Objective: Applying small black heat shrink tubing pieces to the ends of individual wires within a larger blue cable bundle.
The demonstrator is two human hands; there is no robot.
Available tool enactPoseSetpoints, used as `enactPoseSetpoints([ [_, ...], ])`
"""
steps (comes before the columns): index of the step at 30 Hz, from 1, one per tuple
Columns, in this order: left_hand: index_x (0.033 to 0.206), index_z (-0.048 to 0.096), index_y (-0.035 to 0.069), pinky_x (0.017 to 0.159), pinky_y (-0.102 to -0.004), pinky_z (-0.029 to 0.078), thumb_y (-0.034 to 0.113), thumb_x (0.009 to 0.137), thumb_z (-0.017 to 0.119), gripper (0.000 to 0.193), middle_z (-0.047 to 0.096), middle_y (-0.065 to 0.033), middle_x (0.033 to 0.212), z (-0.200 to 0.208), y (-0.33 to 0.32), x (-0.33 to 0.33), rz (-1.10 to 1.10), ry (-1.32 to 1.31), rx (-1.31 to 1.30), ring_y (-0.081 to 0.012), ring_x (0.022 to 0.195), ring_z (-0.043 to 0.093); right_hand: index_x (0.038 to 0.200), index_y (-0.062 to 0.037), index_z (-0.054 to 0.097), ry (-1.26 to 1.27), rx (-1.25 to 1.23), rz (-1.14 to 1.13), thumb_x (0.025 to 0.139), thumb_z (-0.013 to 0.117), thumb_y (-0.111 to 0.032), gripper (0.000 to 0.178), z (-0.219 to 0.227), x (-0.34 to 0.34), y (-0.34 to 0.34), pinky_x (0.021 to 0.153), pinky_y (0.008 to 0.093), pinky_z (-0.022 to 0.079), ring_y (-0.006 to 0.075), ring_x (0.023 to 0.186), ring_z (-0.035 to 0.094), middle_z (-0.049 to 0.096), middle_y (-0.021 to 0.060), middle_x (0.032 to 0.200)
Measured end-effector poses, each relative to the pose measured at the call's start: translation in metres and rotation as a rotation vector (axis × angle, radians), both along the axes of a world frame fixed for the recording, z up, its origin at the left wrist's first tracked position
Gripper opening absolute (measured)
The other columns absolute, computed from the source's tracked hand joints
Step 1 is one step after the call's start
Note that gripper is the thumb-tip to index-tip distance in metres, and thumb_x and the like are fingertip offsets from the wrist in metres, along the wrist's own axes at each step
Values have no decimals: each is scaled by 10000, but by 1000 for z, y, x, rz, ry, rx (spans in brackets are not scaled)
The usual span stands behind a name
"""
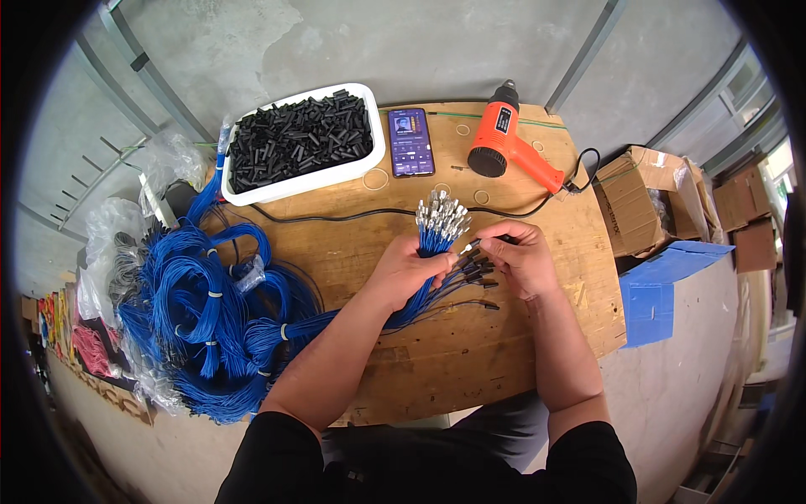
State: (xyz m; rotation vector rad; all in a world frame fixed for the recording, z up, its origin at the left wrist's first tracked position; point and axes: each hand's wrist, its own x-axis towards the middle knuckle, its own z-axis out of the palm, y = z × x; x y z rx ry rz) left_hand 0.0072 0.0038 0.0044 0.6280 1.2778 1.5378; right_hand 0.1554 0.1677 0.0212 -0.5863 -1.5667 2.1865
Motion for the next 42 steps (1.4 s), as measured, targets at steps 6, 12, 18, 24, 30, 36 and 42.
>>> enactPoseSetpoints([
  [6,908,663,-6,553,-253,425,141,887,713,157,606,-23,706,0,0,2,23,-27,21,-97,595,551,967,-9,727,11,13,9,890,690,28,94,0,-1,-1,501,185,335,23,564,465,674,5,781],
  [12,914,653,3,579,-274,469,93,890,699,103,617,-46,774,0,0,0,-5,-44,35,-113,658,578,964,-8,731,-1,40,17,889,689,31,94,2,0,-3,504,190,340,23,565,463,668,0,773],
  [18,962,657,6,629,-279,516,111,894,721,141,658,-66,835,4,-2,2,40,-101,12,-122,706,609,1003,-4,723,9,45,1,896,685,22,116,1,0,-2,502,195,337,28,560,448,657,-3,771],
  [24,971,656,10,632,-272,514,108,893,714,138,661,-62,843,1,-2,1,19,-51,12,-119,704,610,1060,16,671,2,-233,67,947,666,-108,168,7,0,6,488,191,330,46,569,428,674,30,822],
  [30,954,655,8,620,-267,503,100,888,706,125,653,-54,830,-1,0,2,13,-20,17,-116,699,606,1023,-3,660,-50,-333,185,951,674,-173,184,6,2,10,478,187,325,49,566,422,687,44,837],
  [36,944,657,0,612,-268,498,92,887,703,118,652,-54,827,-2,0,3,19,-20,15,-116,696,605,1026,-4,661,-82,-293,197,953,669,-152,166,6,1,5,481,176,332,46,570,435,689,47,836],
  [42,955,672,-16,610,-253,499,102,894,696,134,658,-47,811,0,-1,3,16,-6,2,-107,675,607,1021,-2,661,-68,-284,194,953,670,-150,164,3,1,4,479,171,331,49,564,437,691,59,831],
])
